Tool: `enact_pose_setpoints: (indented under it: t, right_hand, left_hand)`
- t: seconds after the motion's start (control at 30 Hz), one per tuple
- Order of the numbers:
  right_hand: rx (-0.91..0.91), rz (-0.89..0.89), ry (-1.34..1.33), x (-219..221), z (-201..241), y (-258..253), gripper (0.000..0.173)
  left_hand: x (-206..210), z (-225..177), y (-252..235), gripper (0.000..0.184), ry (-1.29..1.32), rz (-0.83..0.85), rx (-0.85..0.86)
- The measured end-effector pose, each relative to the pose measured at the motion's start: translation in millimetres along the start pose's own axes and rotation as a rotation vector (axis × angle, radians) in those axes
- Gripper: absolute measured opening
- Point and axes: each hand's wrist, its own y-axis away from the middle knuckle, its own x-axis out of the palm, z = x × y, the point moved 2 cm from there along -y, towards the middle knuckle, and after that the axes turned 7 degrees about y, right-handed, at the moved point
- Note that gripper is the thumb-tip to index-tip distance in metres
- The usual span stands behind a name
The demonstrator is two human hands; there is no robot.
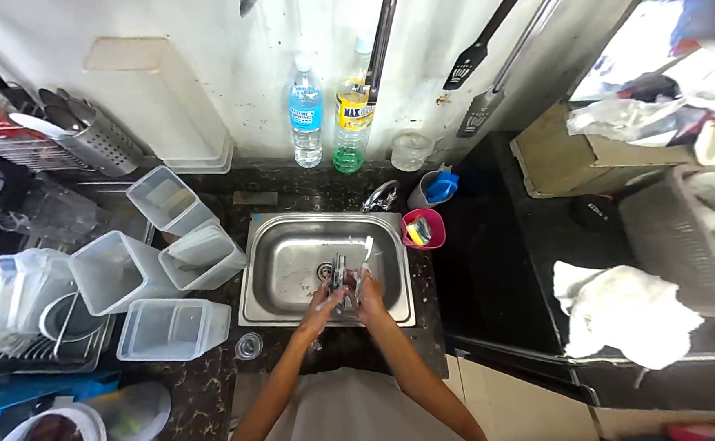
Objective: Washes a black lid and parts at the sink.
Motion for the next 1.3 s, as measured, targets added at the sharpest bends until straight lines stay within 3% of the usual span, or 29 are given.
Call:
enact_pose_setpoints:
  t: [0.1, 0.17, 0.27, 0.4, 0.47, 0.6, 0.73, 0.87, 1.0, 1.07, 1.17, 1.3]
  right_hand:
    - [-0.001, 0.253, 0.142, -8, 0, -7, 0.049]
    - [-0.086, 0.390, 0.434, -27, 6, -19, 0.044]
    - [-0.294, 0.368, 0.935, -50, 14, -35, 0.035]
    - [-0.384, 0.326, 1.561, -45, 17, -10, 0.042]
    - [-0.422, 0.333, 1.692, -44, 13, -3, 0.044]
    - [-0.349, 0.161, 1.706, -48, 30, -22, 0.042]
    - [-0.359, 0.178, 1.594, -49, 17, -16, 0.042]
    - [-0.394, 0.286, 1.514, -45, 17, -20, 0.043]
    - [-0.449, 0.427, 1.672, -21, 17, -2, 0.037]
    - [-0.485, 0.388, 1.714, -21, 16, 5, 0.038]
    - [-0.394, 0.202, 1.682, -34, 19, -6, 0.039]
    - [-0.481, 0.351, 1.657, -34, 7, 13, 0.035]
  left_hand:
    - [-9, 2, -7, 0.067, -0.067, -0.065, 0.050]
    - [-16, 5, -7, 0.061, -0.105, -0.123, 0.036]
    - [-23, 2, -4, 0.061, -0.132, -0.146, 0.026]
    - [-28, 3, -7, 0.063, -0.266, -0.091, 0.093]
    - [-25, 1, -7, 0.059, -0.331, -0.096, 0.108]
    - [-23, 0, -4, 0.056, -0.411, -0.051, 0.163]
    - [-27, -6, -2, 0.054, -0.348, -0.028, 0.197]
    - [-27, -8, 0, 0.067, 0.001, -0.012, 0.001]
    - [-27, -13, -8, 0.055, 0.035, -0.028, -0.178]
    - [-25, -11, -13, 0.060, -0.044, -0.087, -0.163]
    - [-27, -18, -18, 0.054, -0.058, -0.150, -0.058]
    - [-23, -14, -16, 0.045, -0.128, -0.167, -0.013]
